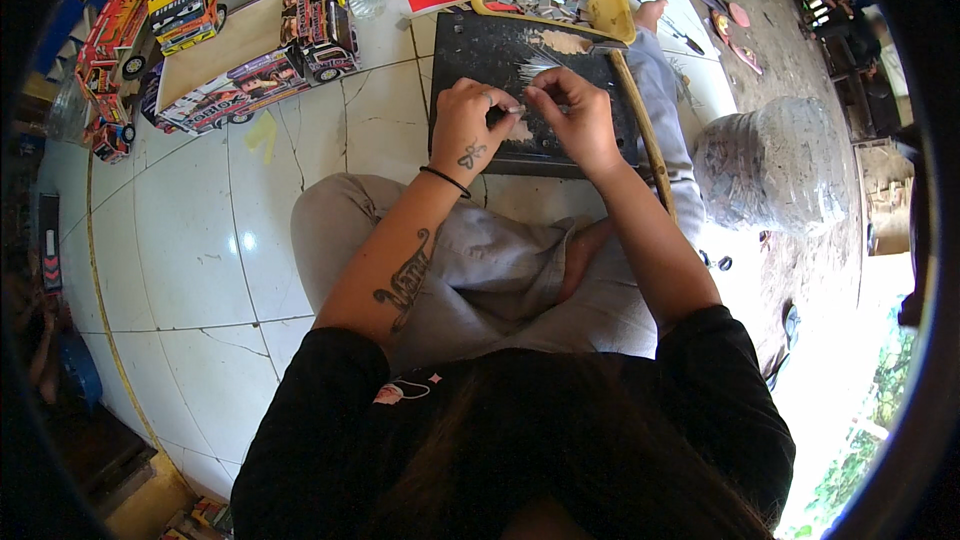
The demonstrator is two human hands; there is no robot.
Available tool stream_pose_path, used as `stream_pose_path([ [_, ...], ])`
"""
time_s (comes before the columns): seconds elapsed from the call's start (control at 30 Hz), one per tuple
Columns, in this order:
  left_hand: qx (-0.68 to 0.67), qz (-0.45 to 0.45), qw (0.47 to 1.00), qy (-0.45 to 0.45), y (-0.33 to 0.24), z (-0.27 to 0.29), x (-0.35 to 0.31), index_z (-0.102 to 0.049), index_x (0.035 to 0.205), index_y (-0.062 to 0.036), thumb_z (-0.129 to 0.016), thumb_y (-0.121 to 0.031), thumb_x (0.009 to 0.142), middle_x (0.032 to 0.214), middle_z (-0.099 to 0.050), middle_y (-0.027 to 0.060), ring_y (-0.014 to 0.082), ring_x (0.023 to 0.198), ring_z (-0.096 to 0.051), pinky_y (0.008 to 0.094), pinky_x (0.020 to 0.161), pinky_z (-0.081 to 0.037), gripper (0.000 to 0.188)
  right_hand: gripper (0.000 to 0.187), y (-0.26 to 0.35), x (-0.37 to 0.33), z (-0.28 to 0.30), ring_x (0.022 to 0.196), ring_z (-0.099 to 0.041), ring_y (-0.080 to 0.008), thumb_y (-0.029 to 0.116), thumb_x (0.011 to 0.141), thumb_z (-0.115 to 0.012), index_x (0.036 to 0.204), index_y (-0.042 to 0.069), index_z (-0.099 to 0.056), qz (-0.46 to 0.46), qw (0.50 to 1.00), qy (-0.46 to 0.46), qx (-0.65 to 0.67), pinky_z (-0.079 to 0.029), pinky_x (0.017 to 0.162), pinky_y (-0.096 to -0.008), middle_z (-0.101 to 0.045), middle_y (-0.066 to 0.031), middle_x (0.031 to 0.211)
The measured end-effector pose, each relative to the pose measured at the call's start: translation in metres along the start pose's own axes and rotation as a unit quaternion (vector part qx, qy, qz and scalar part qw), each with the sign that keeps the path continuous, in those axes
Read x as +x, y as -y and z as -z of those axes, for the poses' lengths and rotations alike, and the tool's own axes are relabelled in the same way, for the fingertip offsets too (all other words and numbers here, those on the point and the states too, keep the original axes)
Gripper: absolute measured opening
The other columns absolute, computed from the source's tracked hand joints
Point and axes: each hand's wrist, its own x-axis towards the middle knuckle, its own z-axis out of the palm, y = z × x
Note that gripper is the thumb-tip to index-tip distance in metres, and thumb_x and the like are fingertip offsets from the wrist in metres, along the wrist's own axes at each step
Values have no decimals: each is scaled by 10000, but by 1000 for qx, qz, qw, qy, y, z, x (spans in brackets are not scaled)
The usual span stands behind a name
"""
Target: The person sits on the floor and repeatedly places small rectangular blocks on a black board, then strikes them with a wooden stick to break them into smaller pieces. The broken pieces are collected and placed into a clear plastic container.
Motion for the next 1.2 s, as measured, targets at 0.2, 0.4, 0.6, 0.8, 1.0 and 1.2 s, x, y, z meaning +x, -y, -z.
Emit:
stream_pose_path([
  [0.2,-11,8,1000,0,-3,1,2,-675,813,-53,-741,-85,683,811,-659,80,270,818,-607,367,735,-476,150,110,3,-4,0,723,-645,-303,44,804,-653,906,24,-618,75,996,9,-41,-511,651,-347,-645,-145,800],
  [0.4,-51,-8,999,-8,-2,-5,5,-659,822,-14,-697,-78,750,797,-640,92,272,780,-618,349,689,-482,104,176,3,-2,6,832,-633,-320,39,774,-662,943,24,-613,117,991,23,-64,-507,738,-371,-638,-153,879],
  [0.6,-85,8,996,-18,0,-9,5,-649,806,3,-669,-89,810,802,-636,100,253,691,-624,315,613,-478,94,490,-11,-61,69,967,-570,-366,57,800,-609,1257,70,-435,-94,867,-24,-489,-480,836,-431,-496,-184,1170],
  [0.8,-96,28,995,-17,-2,-13,6,-637,743,-13,-679,-69,761,773,-617,99,284,752,-580,366,708,-473,73,486,-29,-96,100,999,-573,-376,67,840,-574,1296,39,-409,-197,914,3,-356,-464,858,-439,-498,-200,1170],
  [1.0,-53,-13,999,5,1,-14,4,-649,755,-4,-678,-86,765,820,-637,95,284,834,-563,380,768,-470,88,454,16,-121,107,981,-572,-383,77,874,-539,1315,58,-437,-118,981,30,-154,-458,828,-427,-548,-206,1119],
  [1.2,-80,39,996,-6,-5,-4,3,-637,804,-3,-637,-176,848,796,-618,119,277,748,-578,367,683,-455,178,507,4,-116,90,964,-573,-385,95,862,-555,1346,76,-405,-149,940,3,-306,-470,819,-452,-517,-189,1128],
])
